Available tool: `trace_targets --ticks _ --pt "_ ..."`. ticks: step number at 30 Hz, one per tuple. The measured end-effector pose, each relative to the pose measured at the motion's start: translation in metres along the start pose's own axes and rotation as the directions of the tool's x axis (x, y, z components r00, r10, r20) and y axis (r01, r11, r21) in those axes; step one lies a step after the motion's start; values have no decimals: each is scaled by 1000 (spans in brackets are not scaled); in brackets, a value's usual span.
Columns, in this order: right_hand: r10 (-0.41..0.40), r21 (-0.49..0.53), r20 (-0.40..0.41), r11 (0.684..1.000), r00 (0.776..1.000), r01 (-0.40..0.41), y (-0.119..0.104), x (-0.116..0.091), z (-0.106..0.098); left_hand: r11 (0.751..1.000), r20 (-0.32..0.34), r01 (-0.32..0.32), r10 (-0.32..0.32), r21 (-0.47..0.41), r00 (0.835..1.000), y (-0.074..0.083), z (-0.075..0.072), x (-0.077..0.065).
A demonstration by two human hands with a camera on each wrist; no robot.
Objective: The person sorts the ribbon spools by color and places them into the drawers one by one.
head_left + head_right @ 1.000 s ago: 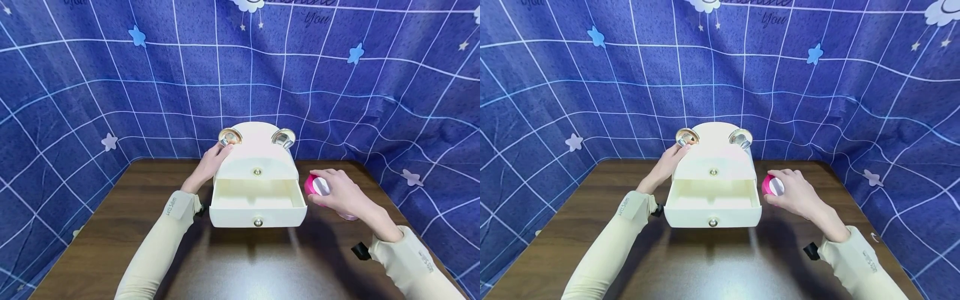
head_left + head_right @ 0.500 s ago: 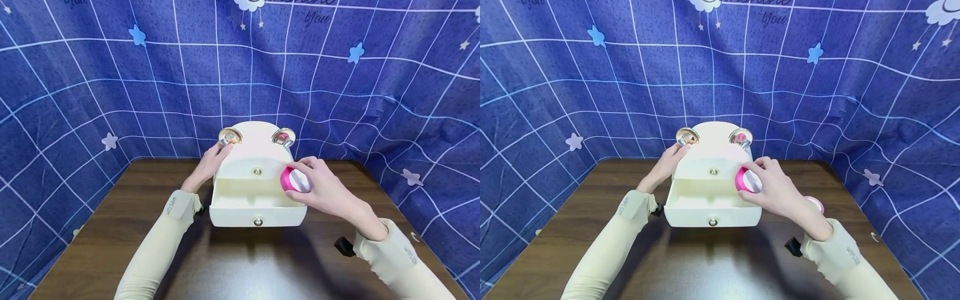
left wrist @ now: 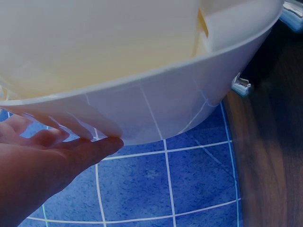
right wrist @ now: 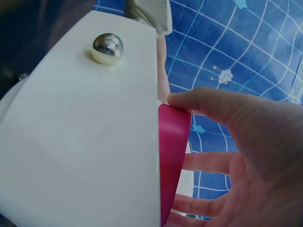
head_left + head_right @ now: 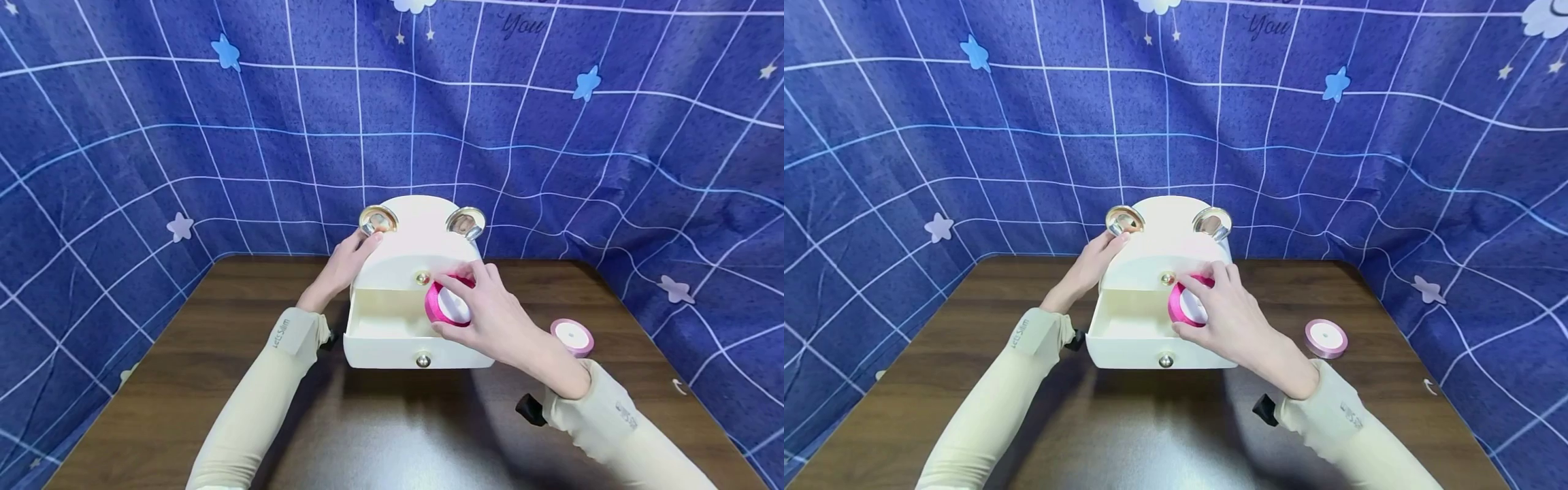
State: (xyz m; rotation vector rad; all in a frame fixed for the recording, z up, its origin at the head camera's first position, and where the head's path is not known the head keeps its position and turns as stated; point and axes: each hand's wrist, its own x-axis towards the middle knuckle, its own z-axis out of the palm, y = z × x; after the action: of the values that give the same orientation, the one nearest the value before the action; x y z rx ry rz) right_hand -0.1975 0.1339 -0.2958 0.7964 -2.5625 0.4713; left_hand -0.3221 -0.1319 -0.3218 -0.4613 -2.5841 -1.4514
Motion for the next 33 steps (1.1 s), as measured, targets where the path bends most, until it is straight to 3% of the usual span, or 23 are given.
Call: trace_targets --ticks 18,33 --pt "7 4 7 1000 1000 -7 -4 -1 8 1000 0 2 -2 1 1000 3 1 -1" --pt "-7 61 68 998 998 3 -2 1 12 1000 -7 8 -8 1 1000 2 0 1"
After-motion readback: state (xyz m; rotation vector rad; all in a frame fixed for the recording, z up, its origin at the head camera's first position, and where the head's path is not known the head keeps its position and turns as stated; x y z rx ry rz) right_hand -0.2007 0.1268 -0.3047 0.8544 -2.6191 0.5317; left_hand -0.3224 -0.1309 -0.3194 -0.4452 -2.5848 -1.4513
